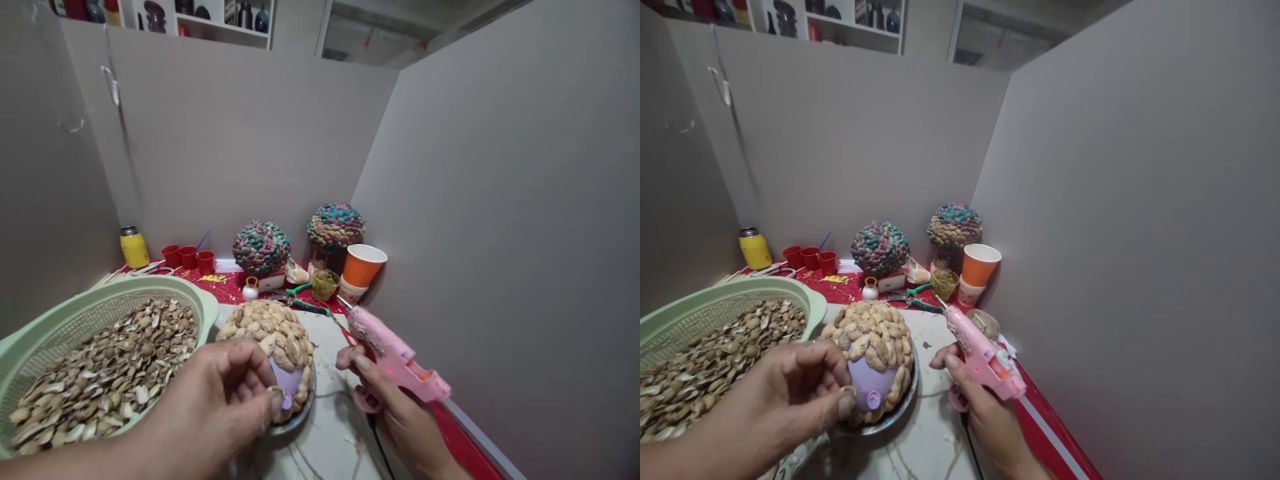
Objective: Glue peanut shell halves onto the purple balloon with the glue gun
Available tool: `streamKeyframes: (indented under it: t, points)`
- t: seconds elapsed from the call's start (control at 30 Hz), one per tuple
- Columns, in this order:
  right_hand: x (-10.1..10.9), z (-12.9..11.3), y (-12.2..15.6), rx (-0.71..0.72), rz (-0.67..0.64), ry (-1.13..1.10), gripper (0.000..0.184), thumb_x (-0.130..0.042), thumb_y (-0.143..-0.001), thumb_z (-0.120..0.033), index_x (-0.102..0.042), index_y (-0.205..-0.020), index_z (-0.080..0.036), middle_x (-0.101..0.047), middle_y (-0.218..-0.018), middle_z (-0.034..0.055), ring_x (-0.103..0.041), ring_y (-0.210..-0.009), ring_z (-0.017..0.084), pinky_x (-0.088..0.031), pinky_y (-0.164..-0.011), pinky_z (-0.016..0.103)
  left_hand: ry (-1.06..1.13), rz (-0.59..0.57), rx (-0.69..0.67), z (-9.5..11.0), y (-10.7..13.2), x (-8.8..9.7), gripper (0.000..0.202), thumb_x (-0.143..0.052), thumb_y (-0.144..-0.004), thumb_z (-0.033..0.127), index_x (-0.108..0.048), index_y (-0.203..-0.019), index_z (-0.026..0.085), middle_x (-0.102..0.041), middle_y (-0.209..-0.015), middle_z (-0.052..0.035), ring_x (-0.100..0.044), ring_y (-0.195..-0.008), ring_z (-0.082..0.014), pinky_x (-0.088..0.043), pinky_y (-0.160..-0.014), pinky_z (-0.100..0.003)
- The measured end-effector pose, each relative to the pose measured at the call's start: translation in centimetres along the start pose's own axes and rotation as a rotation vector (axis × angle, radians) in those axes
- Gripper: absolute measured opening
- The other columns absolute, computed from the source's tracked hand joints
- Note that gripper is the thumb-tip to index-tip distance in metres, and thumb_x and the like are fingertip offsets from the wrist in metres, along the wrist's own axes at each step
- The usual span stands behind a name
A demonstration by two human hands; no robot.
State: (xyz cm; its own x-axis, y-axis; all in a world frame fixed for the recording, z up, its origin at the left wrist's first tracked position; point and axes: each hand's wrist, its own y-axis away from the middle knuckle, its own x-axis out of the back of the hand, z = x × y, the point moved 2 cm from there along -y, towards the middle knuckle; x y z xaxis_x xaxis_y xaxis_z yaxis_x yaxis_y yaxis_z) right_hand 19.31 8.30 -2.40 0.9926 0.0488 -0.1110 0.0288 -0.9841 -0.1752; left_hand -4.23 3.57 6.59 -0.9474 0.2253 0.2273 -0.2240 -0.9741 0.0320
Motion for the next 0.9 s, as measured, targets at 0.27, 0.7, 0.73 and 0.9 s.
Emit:
streamKeyframes:
  t: [0.27,0.7,0.73,0.9]
  points:
    - [-1.6,-1.7,4.7,0.009,-0.345,0.009,0.031,-0.068,-0.086,-0.052,-0.066,-0.089,-0.021,-0.060,-0.081,0.0025,-0.054,-0.074,0.017,-0.047,-0.071,0.029,0.419,-0.103,0.230,-2.3,0.5,-5.4,0.046,-0.086,-0.053,0.049,-0.053,-0.064,0.018,-0.049,-0.045,0.0078,-0.041,-0.037,-0.0069,-0.041,-0.041,-0.021]
    - [-2.5,-5.1,4.5,0.164,-0.412,0.199,0.031,-0.062,-0.086,-0.043,-0.056,-0.069,-0.018,-0.053,-0.064,0.0012,-0.049,-0.060,0.015,-0.039,-0.054,0.027,0.436,-0.065,0.101,-1.6,1.1,-6.4,0.040,-0.089,-0.057,0.042,-0.060,-0.065,0.015,-0.057,-0.050,0.0050,-0.048,-0.043,-0.0070,-0.043,-0.045,-0.019]
    - [-2.4,-5.0,4.6,0.180,-0.413,0.218,0.031,-0.061,-0.087,-0.041,-0.055,-0.068,-0.018,-0.052,-0.063,0.0009,-0.048,-0.060,0.015,-0.038,-0.053,0.027,0.443,-0.088,0.108,-1.7,1.2,-6.4,0.040,-0.088,-0.059,0.043,-0.061,-0.066,0.014,-0.058,-0.051,0.0044,-0.050,-0.044,-0.0074,-0.045,-0.046,-0.020]
    - [-2.6,-4.9,4.8,0.194,-0.432,0.232,0.026,-0.057,-0.087,-0.034,-0.050,-0.067,-0.019,-0.044,-0.060,-0.0020,-0.041,-0.055,0.013,-0.035,-0.050,0.026,0.528,-0.132,0.171,-2.0,1.5,-6.2,0.040,-0.090,-0.057,0.042,-0.063,-0.068,0.014,-0.061,-0.051,0.0031,-0.054,-0.043,-0.0080,-0.048,-0.047,-0.020]
